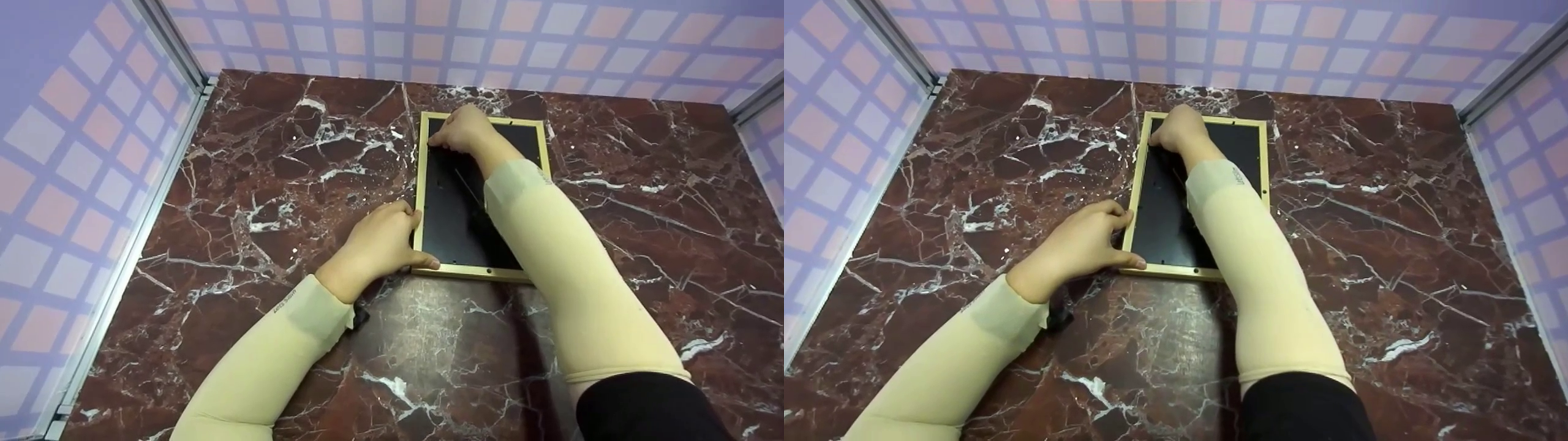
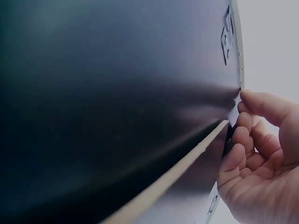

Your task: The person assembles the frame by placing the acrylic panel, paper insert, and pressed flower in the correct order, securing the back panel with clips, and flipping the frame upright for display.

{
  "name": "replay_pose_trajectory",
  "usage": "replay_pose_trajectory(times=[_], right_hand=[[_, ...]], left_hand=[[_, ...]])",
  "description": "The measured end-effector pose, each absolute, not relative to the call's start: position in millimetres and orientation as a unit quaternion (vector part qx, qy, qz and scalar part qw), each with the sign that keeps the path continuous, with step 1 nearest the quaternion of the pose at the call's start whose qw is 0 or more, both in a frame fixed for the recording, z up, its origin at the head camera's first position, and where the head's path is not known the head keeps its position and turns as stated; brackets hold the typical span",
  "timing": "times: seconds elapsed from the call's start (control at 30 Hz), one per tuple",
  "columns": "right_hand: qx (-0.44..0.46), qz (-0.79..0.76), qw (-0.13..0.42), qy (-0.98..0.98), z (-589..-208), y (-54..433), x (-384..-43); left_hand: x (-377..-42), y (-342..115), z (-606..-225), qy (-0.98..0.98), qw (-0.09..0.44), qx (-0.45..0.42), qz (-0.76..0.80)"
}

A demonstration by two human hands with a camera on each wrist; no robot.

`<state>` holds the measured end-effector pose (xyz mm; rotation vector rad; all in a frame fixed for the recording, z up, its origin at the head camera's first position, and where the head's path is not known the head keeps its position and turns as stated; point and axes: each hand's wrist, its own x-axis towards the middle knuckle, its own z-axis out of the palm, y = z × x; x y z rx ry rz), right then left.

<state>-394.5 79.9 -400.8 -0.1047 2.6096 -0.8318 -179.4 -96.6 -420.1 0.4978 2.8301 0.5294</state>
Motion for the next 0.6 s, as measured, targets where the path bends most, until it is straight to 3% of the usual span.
replay_pose_trajectory(times=[0.4,0.6], right_hand=[[-0.056,-0.285,0.174,0.941,-399.9,80.3,-392.9],[-0.067,-0.286,0.189,0.937,-401.2,84.3,-390.9]], left_hand=[[-179.0,-96.6,-416.0,0.964,0.113,0.166,0.174],[-178.8,-96.5,-417.7,0.963,0.123,0.159,0.179]])
